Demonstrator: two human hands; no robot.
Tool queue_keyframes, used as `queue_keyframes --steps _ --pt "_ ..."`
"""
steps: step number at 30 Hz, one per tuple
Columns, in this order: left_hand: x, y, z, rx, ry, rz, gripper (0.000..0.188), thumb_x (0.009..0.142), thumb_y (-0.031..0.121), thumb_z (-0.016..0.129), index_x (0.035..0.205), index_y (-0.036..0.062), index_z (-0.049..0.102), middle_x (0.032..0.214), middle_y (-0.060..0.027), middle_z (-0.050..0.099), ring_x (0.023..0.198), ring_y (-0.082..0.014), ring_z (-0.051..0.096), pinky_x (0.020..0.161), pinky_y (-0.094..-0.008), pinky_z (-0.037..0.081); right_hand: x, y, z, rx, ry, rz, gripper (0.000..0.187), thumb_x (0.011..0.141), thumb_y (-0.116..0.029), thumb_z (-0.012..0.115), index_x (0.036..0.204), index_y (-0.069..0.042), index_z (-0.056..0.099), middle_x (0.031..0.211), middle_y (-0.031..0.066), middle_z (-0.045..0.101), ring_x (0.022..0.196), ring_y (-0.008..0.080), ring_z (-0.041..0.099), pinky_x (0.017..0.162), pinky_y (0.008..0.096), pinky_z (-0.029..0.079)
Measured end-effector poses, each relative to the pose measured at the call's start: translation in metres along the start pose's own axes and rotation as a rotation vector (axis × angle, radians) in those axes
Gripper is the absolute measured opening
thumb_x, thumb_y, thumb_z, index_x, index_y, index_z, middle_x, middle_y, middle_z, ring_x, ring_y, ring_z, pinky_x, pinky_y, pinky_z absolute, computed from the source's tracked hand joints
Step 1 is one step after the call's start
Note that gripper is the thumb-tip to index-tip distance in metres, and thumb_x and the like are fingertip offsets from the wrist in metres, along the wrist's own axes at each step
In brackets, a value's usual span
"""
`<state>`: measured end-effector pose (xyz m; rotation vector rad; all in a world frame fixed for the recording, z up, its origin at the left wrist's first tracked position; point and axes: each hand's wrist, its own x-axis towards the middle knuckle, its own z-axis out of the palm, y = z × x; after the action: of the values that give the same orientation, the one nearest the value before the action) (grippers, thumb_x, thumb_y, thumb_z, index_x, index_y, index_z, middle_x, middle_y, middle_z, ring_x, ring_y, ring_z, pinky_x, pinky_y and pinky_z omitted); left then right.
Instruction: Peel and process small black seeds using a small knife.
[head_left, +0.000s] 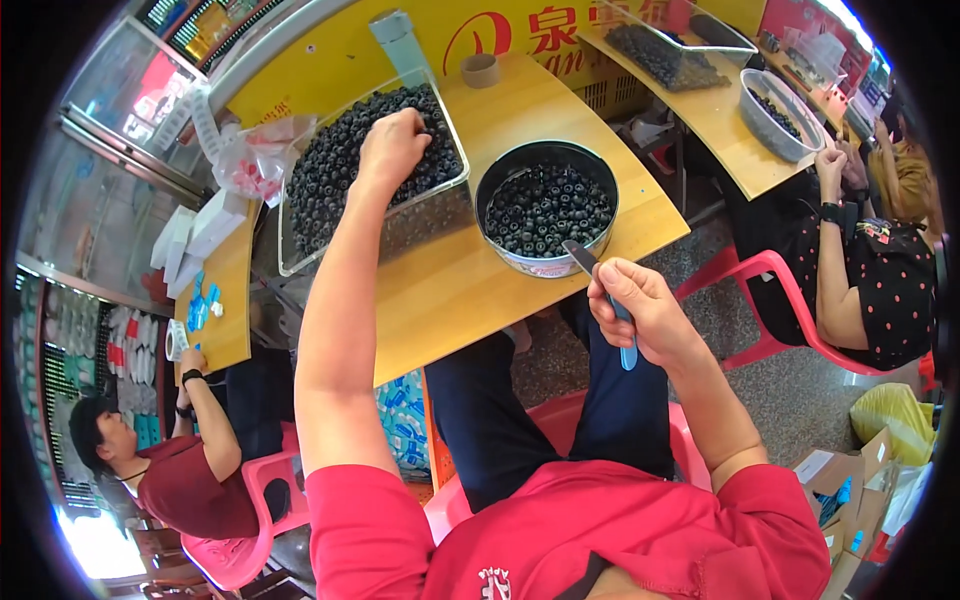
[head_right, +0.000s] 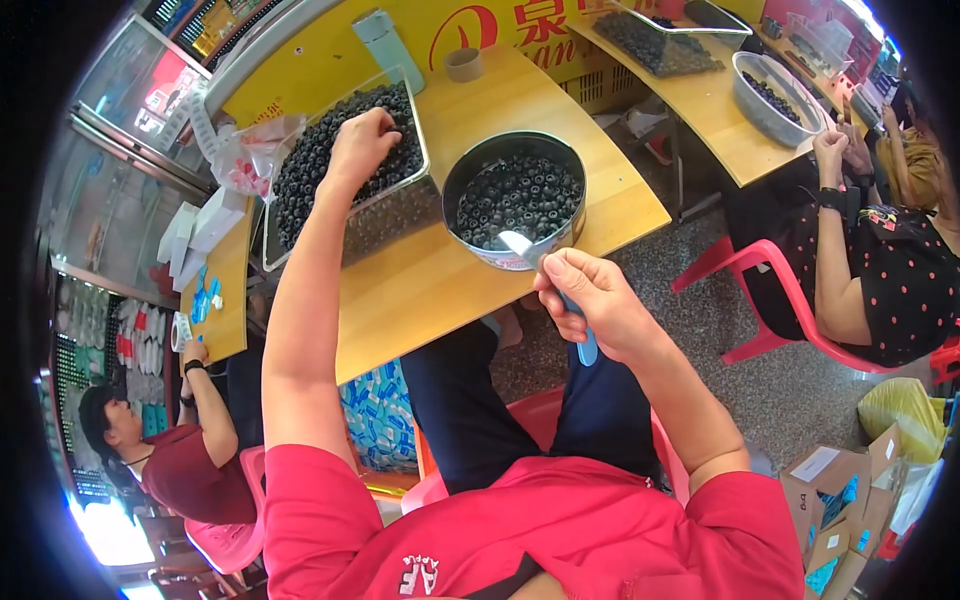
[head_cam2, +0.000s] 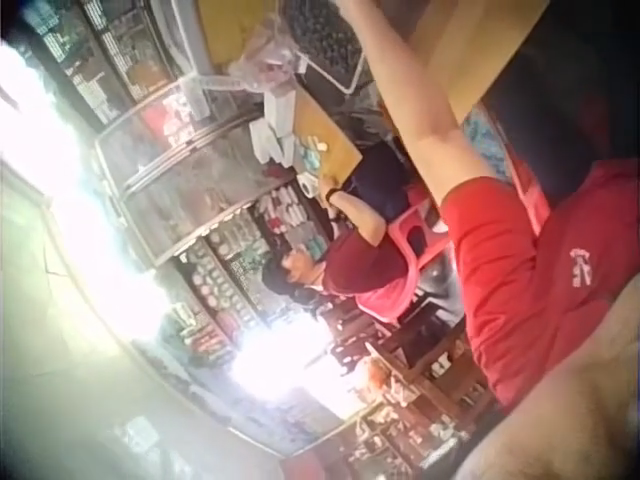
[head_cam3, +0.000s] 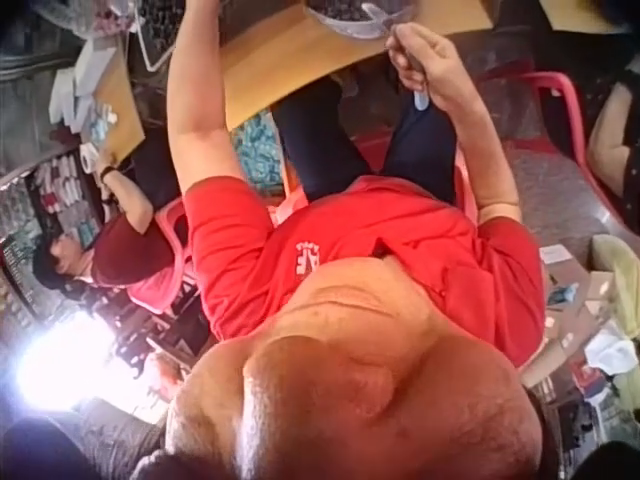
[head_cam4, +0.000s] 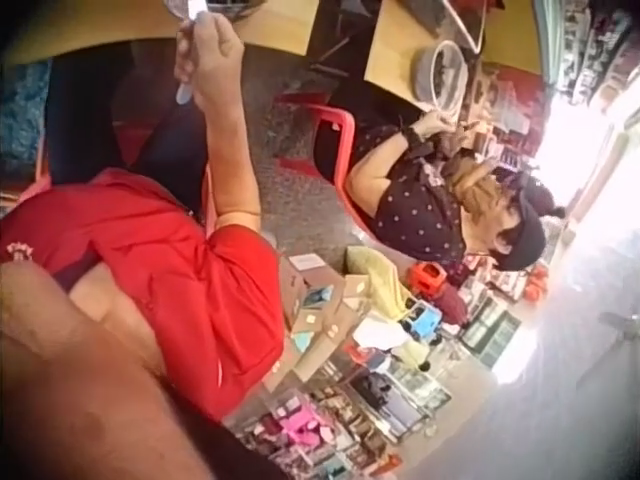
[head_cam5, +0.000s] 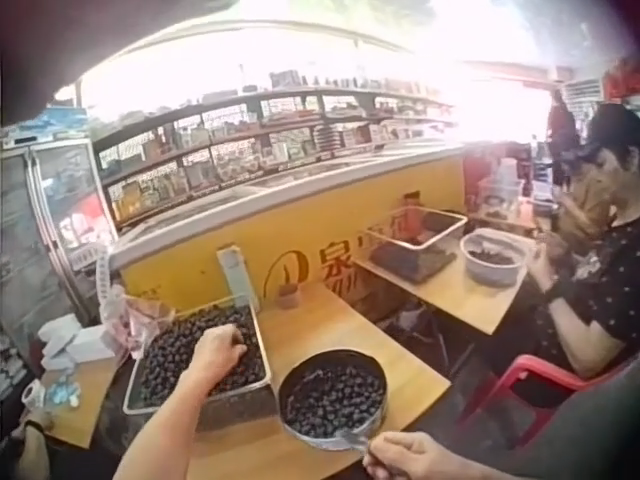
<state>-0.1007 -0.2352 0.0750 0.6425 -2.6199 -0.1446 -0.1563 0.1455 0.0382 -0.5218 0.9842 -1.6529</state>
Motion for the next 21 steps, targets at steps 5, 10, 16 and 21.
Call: queue_keyframes --steps 5,10,16,21 --pt "-0.051 0.049 -0.042 -0.806 0.020 -0.210 0.019 0.084 0.011 0.071 0.097 0.0004 0.062 0.078 -0.0010 0.063 0.066 -0.0057 0.057 0.060 -0.0203 0.044 0.024 -0.018 -0.009 0.000 0.000 -0.114 0.019 0.100 -0.021 0.053 0.091 -0.004 0.054 0.070 0.0010 0.050 0.048 0.0045 0.039 0.042 0.0192 0.034" --pt "-0.102 0.119 -0.041 -1.123 -0.076 -0.228 0.017 0.084 0.000 0.070 0.098 0.0016 0.061 0.075 0.0027 0.062 0.067 -0.0023 0.056 0.060 -0.0171 0.044 0.063 -0.036 0.019 -0.261 0.090 -0.345 0.010 0.091 -0.009 0.064 0.092 -0.003 0.056 0.073 -0.0011 0.054 0.056 0.0030 0.047 0.050 0.0196 0.037" --pt "-0.108 0.144 -0.017 -0.980 -0.054 -0.086 0.011 0.086 0.001 0.067 0.095 -0.0016 0.063 0.085 -0.0044 0.068 0.076 -0.0067 0.064 0.067 -0.0227 0.051 0.097 -0.019 0.016 -0.356 0.108 -0.499 0.019 0.087 -0.016 0.073 0.095 -0.004 0.060 0.073 -0.0036 0.058 0.059 0.0003 0.048 0.051 0.0166 0.037" --pt "-0.110 0.144 -0.014 -1.290 -0.168 -0.181 0.015 0.086 0.002 0.068 0.100 -0.0011 0.063 0.089 -0.0044 0.068 0.083 -0.0089 0.064 0.075 -0.0223 0.051 0.083 -0.028 0.013 -0.196 0.121 -0.305 0.015 0.088 -0.016 0.071 0.094 -0.006 0.061 0.072 -0.0042 0.057 0.054 0.0005 0.046 0.049 0.0166 0.037"
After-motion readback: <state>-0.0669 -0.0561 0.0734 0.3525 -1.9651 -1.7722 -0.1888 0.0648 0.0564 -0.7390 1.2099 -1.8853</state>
